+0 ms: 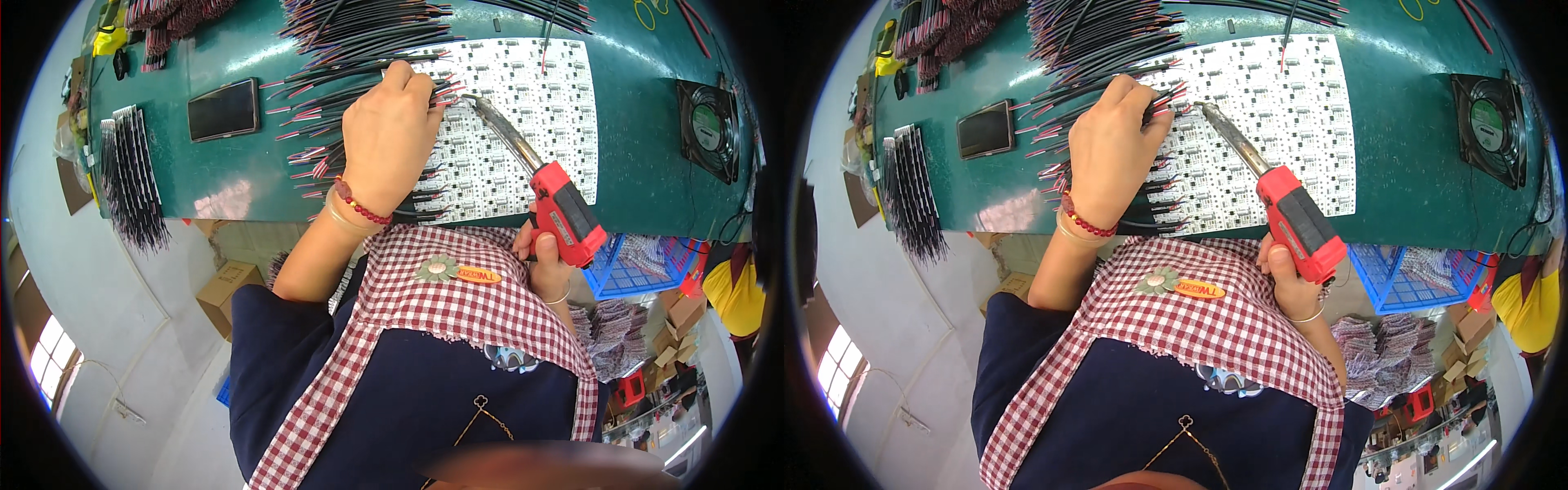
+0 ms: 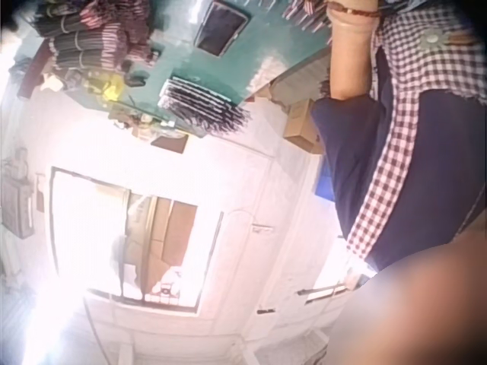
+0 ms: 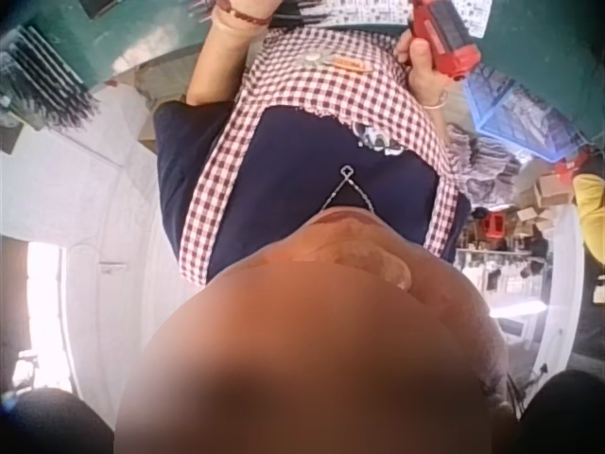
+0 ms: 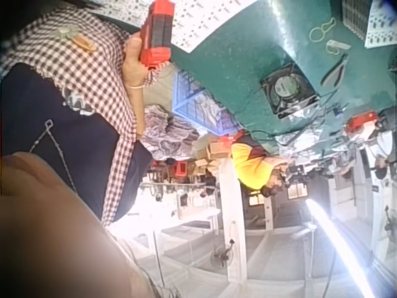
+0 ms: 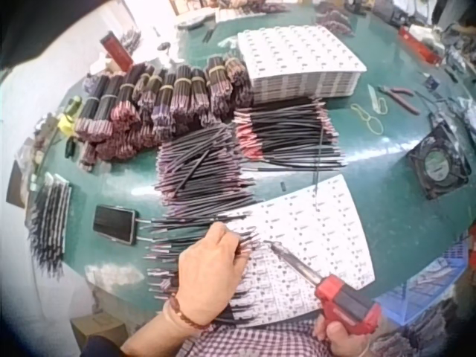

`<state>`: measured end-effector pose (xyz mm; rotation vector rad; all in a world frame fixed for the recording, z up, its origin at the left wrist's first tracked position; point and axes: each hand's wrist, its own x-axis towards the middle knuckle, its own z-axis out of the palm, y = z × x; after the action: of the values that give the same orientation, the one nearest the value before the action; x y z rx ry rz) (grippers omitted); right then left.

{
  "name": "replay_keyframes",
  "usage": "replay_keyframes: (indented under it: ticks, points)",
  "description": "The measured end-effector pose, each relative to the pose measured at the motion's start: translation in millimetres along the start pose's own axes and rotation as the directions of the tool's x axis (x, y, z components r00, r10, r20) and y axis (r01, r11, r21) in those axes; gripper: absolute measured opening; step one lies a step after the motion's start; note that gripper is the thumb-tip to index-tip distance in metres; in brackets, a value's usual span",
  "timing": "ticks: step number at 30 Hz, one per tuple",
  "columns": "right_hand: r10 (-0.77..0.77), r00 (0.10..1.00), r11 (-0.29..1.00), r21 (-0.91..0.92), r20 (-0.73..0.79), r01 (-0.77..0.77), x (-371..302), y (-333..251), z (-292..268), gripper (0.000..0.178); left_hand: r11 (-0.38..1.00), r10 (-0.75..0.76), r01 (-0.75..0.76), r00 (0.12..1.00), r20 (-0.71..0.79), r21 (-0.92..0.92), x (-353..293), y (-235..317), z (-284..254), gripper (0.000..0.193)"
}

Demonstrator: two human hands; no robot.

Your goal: The person solders individual black wires onto specified terminals of a printed circuit board using a handheld soldering iron.

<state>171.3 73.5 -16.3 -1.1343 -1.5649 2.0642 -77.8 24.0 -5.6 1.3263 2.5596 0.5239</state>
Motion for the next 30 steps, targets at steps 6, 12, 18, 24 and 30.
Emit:
replay_keyframes:
  ticks: [6,12,18,24,30]
  points:
    - [0.001,1.000,0.999,-0.036,0.001,-0.001,-0.1,0.6,1.9,0.056,0.999,0.021,-0.021,1.000,-0.017,0.029,0.2,-0.2,1.5,0.015]
    - [0.024,1.000,0.999,0.033,0.004,-0.024,-2.8,4.7,0.0,0.061,0.999,0.023,-0.022,0.999,-0.026,0.048,0.4,0.8,-0.2,0.015]
    - [0.004,1.000,1.000,0.025,0.009,-0.004,-0.5,2.0,-0.8,0.060,0.999,0.026,-0.026,1.000,-0.006,0.037,1.2,2.6,0.4,0.015]
    - [-0.009,1.000,1.000,0.013,-0.012,0.009,4.0,0.1,2.9,0.056,0.997,0.072,-0.072,0.997,-0.012,0.021,4.0,-3.2,8.3,0.015]
    - [0.002,1.000,1.000,0.010,0.000,-0.002,2.3,2.9,2.3,0.048,0.998,0.048,-0.049,0.999,-0.025,-0.035,3.6,-4.5,10.5,0.018]
